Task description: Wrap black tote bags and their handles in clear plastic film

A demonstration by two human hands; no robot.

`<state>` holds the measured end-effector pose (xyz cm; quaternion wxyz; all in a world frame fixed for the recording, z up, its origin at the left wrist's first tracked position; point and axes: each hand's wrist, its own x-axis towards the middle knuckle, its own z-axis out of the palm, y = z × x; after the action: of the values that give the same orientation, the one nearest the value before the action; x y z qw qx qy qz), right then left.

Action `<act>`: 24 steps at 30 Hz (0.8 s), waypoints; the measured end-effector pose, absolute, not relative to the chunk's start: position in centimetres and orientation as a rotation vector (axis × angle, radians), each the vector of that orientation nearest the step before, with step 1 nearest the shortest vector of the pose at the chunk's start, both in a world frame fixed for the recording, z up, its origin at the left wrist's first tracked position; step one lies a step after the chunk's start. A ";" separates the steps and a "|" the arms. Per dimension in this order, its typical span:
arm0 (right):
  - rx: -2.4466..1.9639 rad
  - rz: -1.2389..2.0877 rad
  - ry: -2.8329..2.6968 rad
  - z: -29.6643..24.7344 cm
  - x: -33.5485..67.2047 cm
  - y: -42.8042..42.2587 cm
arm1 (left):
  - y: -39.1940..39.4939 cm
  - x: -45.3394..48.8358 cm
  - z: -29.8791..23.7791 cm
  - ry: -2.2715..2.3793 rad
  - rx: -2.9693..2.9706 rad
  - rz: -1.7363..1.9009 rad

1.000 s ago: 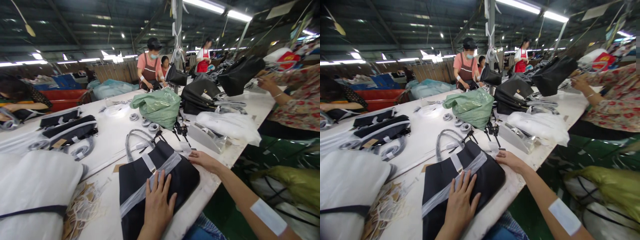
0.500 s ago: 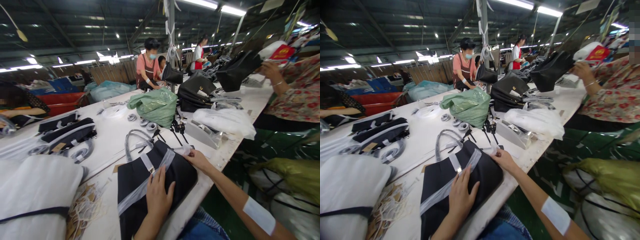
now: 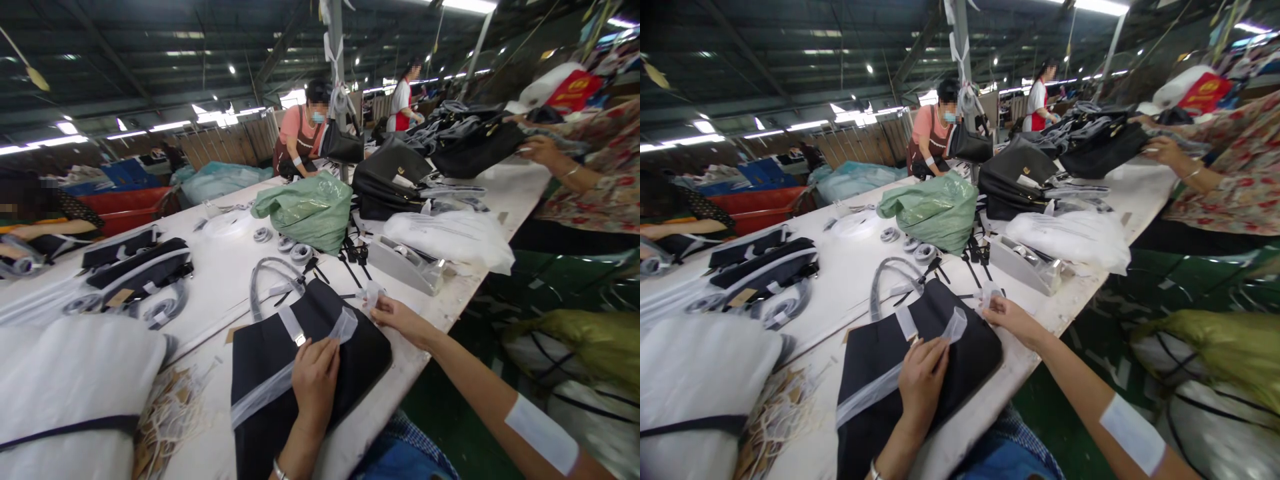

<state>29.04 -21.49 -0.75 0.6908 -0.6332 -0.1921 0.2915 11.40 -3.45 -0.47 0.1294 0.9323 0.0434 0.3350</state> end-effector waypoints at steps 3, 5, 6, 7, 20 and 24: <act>-1.409 0.573 -0.286 -0.7 28.7 -21.2 | -4.1 11.0 -1.2 -0.031 2.785 0.921; -1.334 0.582 -0.310 -0.5 28.8 -21.2 | -4.3 10.8 -1.5 -0.086 2.852 0.850; -1.280 0.615 -0.345 -0.4 28.9 -21.4 | -4.4 10.6 -1.6 -0.106 2.882 0.810; -1.224 0.658 -0.375 -0.3 29.1 -21.6 | -4.4 10.5 -1.7 -0.120 2.906 0.769; -1.352 0.570 -0.336 -0.1 29.5 -21.9 | -4.2 10.5 -1.8 -0.122 2.898 0.675; -1.381 0.378 -0.295 0.9 29.0 -21.9 | -4.3 10.5 -1.6 -0.121 2.890 0.664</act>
<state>29.00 -21.90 0.87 0.7445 -0.6308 -0.1345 0.1725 10.53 -4.25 -1.58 0.0867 0.9701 -0.0407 0.2230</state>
